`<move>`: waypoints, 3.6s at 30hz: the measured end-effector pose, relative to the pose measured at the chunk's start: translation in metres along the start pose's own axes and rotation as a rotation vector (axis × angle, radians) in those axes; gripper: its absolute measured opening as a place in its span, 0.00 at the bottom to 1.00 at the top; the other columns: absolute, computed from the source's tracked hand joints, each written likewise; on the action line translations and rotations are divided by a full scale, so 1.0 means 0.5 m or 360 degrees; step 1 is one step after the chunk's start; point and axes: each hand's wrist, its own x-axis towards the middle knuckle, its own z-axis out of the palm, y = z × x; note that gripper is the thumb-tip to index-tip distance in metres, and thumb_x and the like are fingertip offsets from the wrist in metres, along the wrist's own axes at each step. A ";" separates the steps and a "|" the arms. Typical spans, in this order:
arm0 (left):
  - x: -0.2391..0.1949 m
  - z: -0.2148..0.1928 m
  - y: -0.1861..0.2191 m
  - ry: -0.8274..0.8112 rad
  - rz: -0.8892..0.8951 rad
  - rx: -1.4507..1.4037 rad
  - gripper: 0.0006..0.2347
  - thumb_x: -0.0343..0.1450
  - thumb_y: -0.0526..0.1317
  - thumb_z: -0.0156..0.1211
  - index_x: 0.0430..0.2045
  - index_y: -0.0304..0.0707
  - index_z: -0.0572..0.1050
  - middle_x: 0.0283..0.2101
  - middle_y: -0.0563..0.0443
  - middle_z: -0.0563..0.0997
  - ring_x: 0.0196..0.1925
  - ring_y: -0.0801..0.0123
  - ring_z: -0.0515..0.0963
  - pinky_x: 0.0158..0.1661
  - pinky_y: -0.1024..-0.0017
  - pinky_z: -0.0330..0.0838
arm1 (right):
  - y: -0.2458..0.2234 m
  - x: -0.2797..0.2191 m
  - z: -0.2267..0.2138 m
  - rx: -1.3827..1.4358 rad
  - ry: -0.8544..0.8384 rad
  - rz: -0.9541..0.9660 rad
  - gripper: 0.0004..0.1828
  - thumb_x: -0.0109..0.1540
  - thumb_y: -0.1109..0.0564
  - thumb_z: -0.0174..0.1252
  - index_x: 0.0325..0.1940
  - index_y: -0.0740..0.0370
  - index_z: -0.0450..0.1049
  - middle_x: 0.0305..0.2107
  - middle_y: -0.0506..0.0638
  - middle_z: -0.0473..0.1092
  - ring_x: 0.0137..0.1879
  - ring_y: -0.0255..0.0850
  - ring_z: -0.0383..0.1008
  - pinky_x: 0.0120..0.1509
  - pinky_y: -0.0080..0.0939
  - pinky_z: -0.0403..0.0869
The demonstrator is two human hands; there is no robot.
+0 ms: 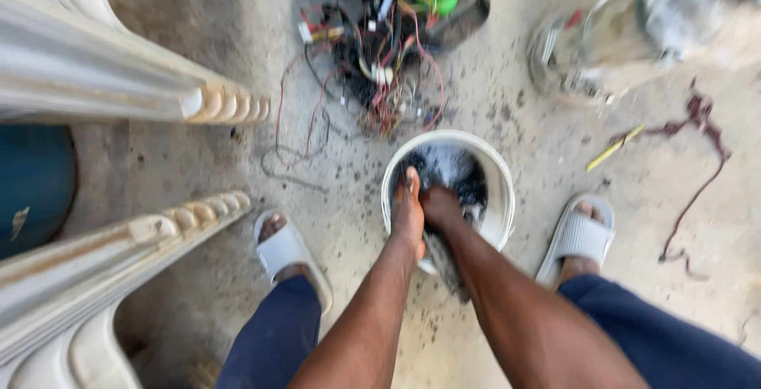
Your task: The person cleans a black plastic car component with a cloth and a bucket of water, scrubbing and rinsing the surface.
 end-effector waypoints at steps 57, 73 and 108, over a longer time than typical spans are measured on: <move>0.053 0.011 -0.022 -0.0025 0.0247 0.0069 0.38 0.76 0.68 0.53 0.79 0.50 0.53 0.80 0.33 0.52 0.82 0.32 0.45 0.76 0.28 0.44 | 0.101 0.002 -0.135 -0.0897 -0.0440 -0.0549 0.12 0.65 0.52 0.59 0.44 0.58 0.85 0.39 0.54 0.83 0.53 0.52 0.84 0.57 0.52 0.81; 0.118 0.015 -0.063 0.0247 0.0262 0.0101 0.37 0.70 0.69 0.64 0.75 0.65 0.64 0.73 0.38 0.68 0.66 0.39 0.76 0.69 0.41 0.68 | -0.114 -0.303 -0.301 -0.0608 -0.0343 -0.0304 0.18 0.59 0.47 0.58 0.47 0.56 0.85 0.36 0.58 0.82 0.45 0.55 0.86 0.50 0.59 0.83; 0.133 -0.012 -0.074 0.0023 -0.0071 -0.0366 0.45 0.66 0.76 0.58 0.77 0.59 0.59 0.76 0.43 0.68 0.74 0.39 0.70 0.67 0.41 0.68 | -0.094 0.002 -0.084 0.1093 0.0830 -0.0115 0.16 0.71 0.47 0.60 0.56 0.60 0.78 0.45 0.63 0.78 0.60 0.62 0.78 0.64 0.55 0.76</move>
